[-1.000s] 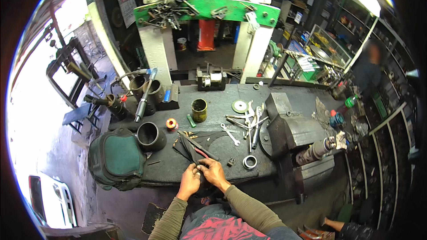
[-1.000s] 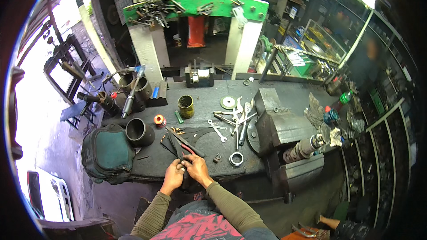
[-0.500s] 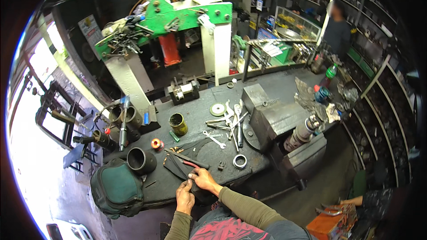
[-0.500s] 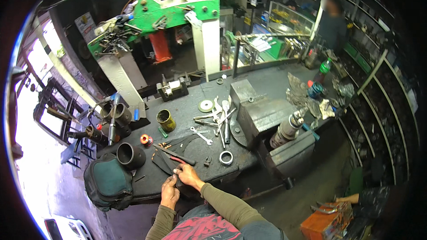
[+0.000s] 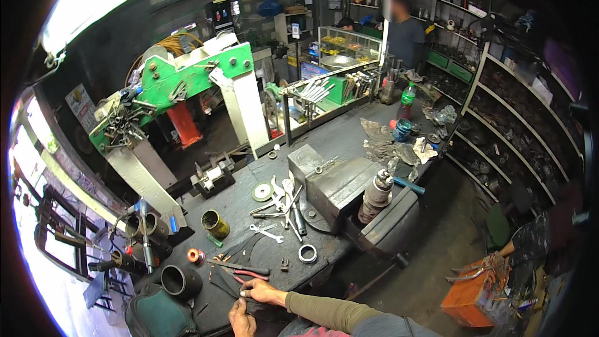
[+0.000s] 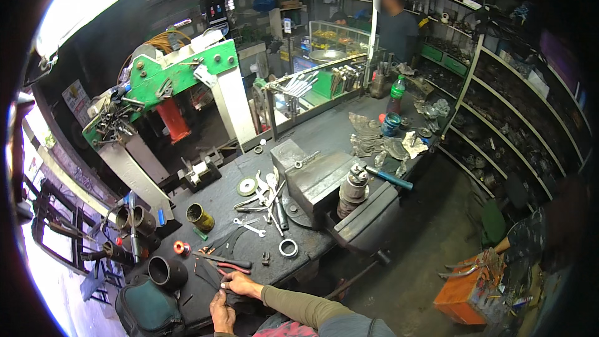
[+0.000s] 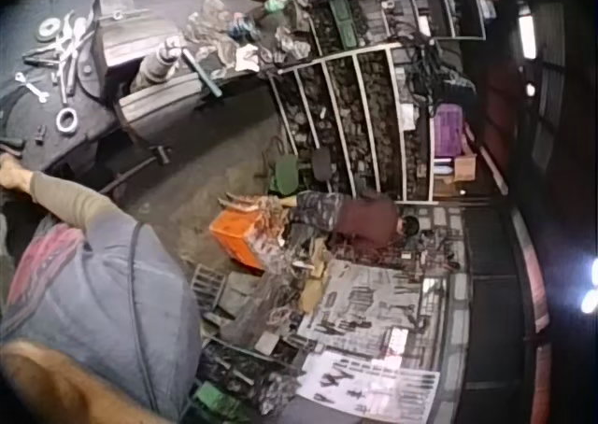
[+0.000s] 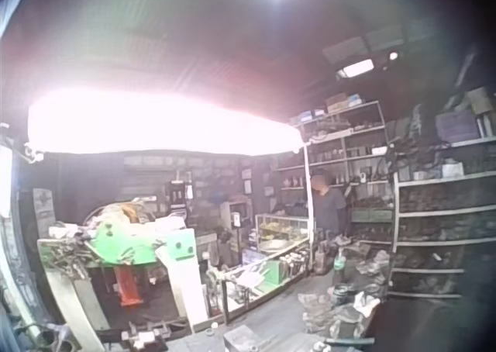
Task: The person assembles mechanical components on a workbench, using pliers and a screwdriver to manipulate small parts and fasteners. They handle cylindrical metal pieces and a green backpack, occasionally interacting with another person who moves around the workshop.
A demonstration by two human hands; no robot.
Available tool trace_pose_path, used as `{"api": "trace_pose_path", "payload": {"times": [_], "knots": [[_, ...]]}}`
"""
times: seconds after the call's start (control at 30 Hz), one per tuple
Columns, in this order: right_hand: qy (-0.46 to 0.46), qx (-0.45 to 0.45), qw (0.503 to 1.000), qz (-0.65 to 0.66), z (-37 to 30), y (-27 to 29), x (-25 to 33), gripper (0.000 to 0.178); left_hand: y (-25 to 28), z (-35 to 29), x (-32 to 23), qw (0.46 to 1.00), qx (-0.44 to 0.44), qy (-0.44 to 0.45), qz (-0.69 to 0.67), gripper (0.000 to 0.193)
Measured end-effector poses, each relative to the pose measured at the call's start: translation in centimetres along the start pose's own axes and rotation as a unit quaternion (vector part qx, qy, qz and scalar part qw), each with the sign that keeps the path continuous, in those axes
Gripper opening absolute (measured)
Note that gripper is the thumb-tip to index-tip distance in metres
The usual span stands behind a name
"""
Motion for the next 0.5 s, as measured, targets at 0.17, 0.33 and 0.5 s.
{"api": "trace_pose_path", "payload": {"times": [0.17,0.33,0.5], "knots": [[0.002,-0.111,0.992,0.066,0.8,0.8,-0.7,0.026,-0.7,0.9,-0.6,0.999,-0.023,0.015,0.029,0.027],[0.082,-0.073,0.991,-0.075,1.1,0.6,2.1,0.028,-0.1,1.8,-0.9,1.0,0.004,0.01,0.018,0.027],[0.084,-0.131,0.988,-0.028,2.0,1.2,0.4,0.032,-1.3,1.9,-1.0,0.998,0.013,0.037,-0.057,0.031]]}}
Point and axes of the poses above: each hand's wrist, its own z-axis towards the middle knuckle, its own y-axis out of the back of the hand, x = y × z, the point moved 9 cm from there along z, towards the middle knuckle, and after that the axes turned 2 degrees about y, right-handed, at the moved point
